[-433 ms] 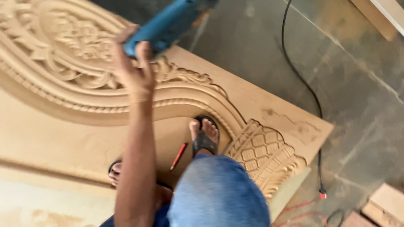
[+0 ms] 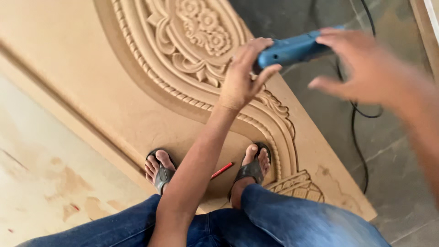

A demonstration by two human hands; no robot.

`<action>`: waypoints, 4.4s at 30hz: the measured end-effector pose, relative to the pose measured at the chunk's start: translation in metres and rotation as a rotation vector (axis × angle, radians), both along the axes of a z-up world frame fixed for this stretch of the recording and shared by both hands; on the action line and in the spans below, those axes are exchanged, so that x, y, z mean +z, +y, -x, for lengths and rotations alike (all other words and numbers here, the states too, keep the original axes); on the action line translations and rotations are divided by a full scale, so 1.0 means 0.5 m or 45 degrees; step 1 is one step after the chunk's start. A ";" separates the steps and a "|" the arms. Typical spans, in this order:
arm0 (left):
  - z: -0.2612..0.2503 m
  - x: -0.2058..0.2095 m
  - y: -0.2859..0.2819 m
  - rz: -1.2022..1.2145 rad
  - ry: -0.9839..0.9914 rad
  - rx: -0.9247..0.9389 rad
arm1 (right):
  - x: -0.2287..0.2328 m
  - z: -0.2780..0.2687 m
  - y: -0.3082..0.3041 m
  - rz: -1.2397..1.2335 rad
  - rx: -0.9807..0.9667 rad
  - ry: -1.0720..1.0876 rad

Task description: The person uses a handheld electric carving tool to shape and refine ornate floral and scroll patterns on a large wooden panel. The person guides the tool along the carved lines while stabilizing the workpiece with the other hand.

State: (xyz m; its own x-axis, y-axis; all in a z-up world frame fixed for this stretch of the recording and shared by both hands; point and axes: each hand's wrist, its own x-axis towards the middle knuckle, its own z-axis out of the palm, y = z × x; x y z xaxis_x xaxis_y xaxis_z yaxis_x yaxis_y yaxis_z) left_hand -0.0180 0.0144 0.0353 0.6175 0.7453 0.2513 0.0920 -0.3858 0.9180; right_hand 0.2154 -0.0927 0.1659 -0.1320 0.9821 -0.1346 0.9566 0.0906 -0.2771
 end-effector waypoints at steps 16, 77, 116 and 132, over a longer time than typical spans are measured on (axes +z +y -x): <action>0.102 -0.224 -0.078 -0.099 0.514 0.323 | -0.103 0.055 0.212 0.870 -0.061 -0.074; 0.100 -0.254 -0.092 -0.133 0.502 0.376 | -0.153 -0.008 0.188 0.832 0.187 -0.301; 0.073 -0.237 -0.091 -0.028 0.816 0.428 | -0.171 -0.008 0.262 0.689 0.565 -0.509; 0.073 -0.234 -0.096 -0.072 0.702 0.494 | -0.102 0.069 0.296 0.980 0.402 -0.791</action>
